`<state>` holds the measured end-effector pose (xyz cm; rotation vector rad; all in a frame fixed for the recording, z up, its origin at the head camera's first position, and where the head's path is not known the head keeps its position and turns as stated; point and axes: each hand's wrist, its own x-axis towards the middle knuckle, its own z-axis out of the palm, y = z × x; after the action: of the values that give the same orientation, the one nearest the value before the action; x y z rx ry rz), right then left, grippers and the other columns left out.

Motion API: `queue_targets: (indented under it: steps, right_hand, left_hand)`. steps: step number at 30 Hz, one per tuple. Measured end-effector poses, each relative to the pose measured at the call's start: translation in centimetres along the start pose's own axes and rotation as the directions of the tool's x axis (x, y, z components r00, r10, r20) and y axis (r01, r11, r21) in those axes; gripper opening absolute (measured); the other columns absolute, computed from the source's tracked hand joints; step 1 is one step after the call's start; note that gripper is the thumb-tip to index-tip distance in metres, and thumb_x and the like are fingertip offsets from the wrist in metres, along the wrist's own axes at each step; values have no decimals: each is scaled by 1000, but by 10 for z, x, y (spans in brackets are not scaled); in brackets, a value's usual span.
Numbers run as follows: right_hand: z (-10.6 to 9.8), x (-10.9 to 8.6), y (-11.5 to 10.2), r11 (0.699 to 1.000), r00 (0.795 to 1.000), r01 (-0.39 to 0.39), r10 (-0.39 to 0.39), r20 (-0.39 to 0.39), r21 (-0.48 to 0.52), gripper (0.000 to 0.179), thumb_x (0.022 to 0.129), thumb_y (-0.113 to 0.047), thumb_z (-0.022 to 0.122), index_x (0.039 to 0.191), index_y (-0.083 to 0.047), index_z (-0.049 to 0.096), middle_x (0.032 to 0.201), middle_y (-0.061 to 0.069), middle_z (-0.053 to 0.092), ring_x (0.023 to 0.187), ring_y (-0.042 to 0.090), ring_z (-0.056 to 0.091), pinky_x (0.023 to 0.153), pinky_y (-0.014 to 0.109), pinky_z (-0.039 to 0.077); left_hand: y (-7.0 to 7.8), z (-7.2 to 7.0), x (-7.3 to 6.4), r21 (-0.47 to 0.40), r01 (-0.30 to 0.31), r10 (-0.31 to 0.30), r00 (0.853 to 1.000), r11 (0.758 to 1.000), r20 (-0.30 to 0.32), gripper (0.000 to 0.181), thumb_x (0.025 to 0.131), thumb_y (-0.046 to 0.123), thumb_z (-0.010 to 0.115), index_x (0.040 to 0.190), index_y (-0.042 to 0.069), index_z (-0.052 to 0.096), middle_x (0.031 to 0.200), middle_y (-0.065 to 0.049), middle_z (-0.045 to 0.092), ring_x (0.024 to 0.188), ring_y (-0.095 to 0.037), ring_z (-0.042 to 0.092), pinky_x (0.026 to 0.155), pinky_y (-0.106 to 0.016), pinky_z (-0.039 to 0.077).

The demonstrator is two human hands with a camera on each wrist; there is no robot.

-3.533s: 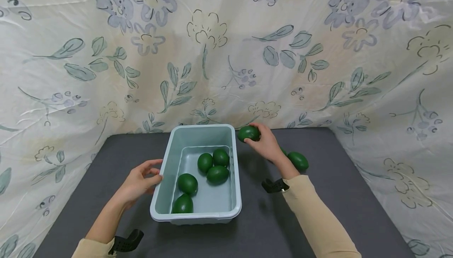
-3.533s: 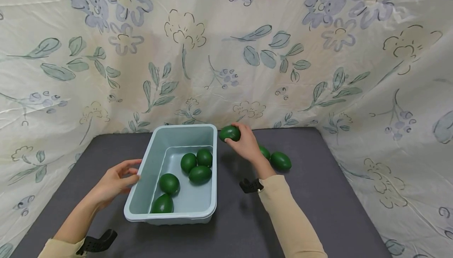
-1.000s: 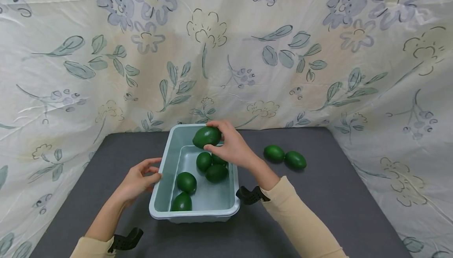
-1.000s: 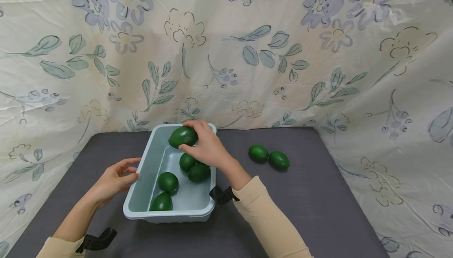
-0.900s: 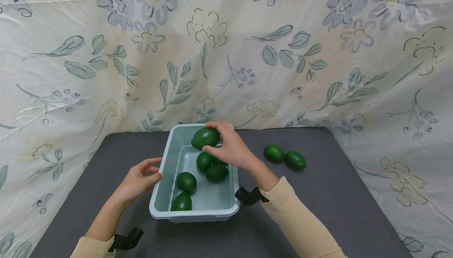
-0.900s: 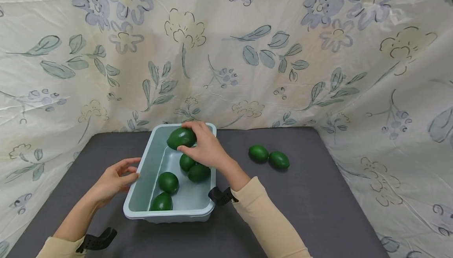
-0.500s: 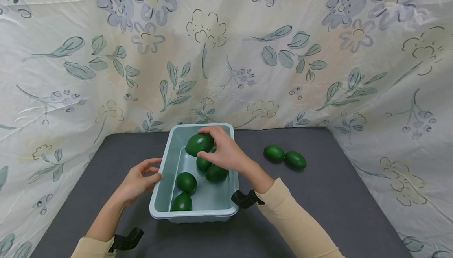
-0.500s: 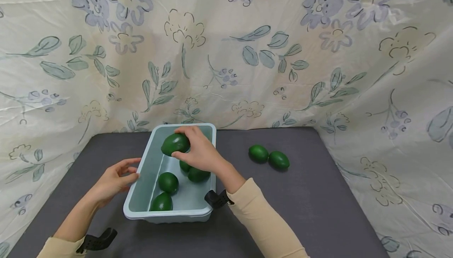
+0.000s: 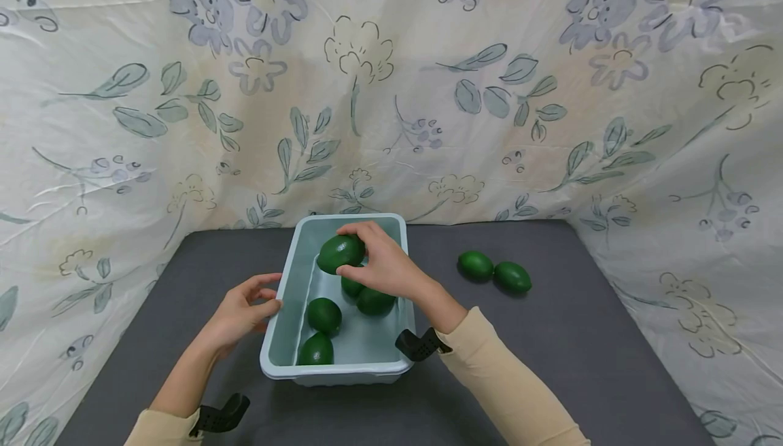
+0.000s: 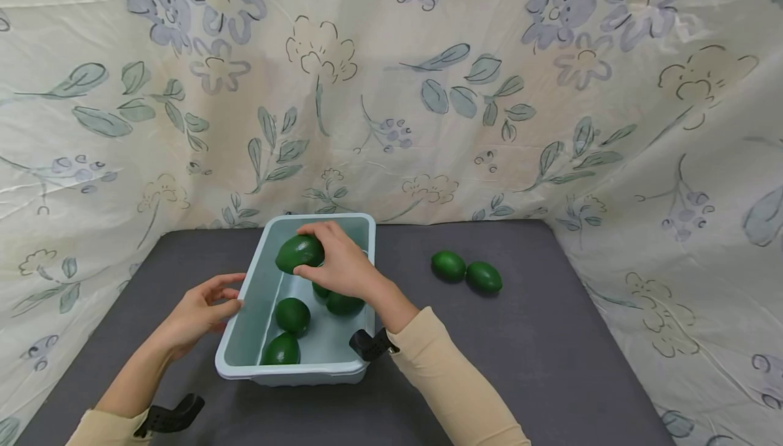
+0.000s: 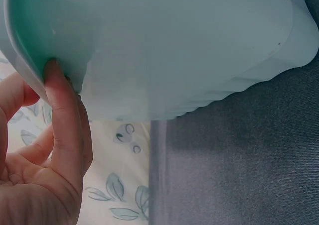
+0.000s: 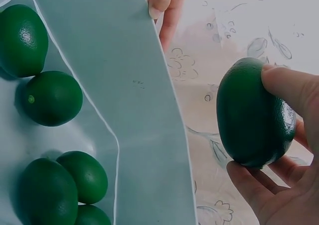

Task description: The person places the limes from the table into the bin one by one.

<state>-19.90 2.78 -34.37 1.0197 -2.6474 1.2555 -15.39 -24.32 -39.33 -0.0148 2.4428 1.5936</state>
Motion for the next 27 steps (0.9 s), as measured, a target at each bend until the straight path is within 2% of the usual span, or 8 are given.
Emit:
queue_targets:
  steps: [16,20,24,27]
  right_hand:
    - [9,6,15,997,997,-69,67,39,40,54,83,-25,68,130,-15,45,128,8,42,103,16,51,85,33,48]
    - [8,8,16,997,997,-67,65,40,40,57,85,-27,66,135,-16,41,134,6,40,114,18,47,92,36,44]
    - [4,8,17,998,998,-50,49,36,22,63,86,-30,64,141,-19,35,141,2,36,128,18,37,100,39,37]
    - [1,9,17,999,999,-36,35,39,10,65,86,-32,62,143,-20,32,144,0,34,132,16,32,103,39,34]
  left_hand:
    - [0,1,0,-6,-1,1,1000,1000,-5,55,86,11,59,136,7,37,106,-21,54,82,-23,62,66,-42,55]
    - [0,1,0,-1,3,-3,1000,1000,-9,55,86,12,59,136,8,38,107,-20,54,83,-22,62,66,-42,55]
    - [0,1,0,1,4,-4,1000,1000,-9,55,86,13,60,136,8,38,107,-20,54,83,-22,62,66,-41,55]
    - [-1,1,1,-2,4,-4,1000,1000,-10,55,86,13,60,136,8,37,107,-20,54,83,-22,62,66,-41,55]
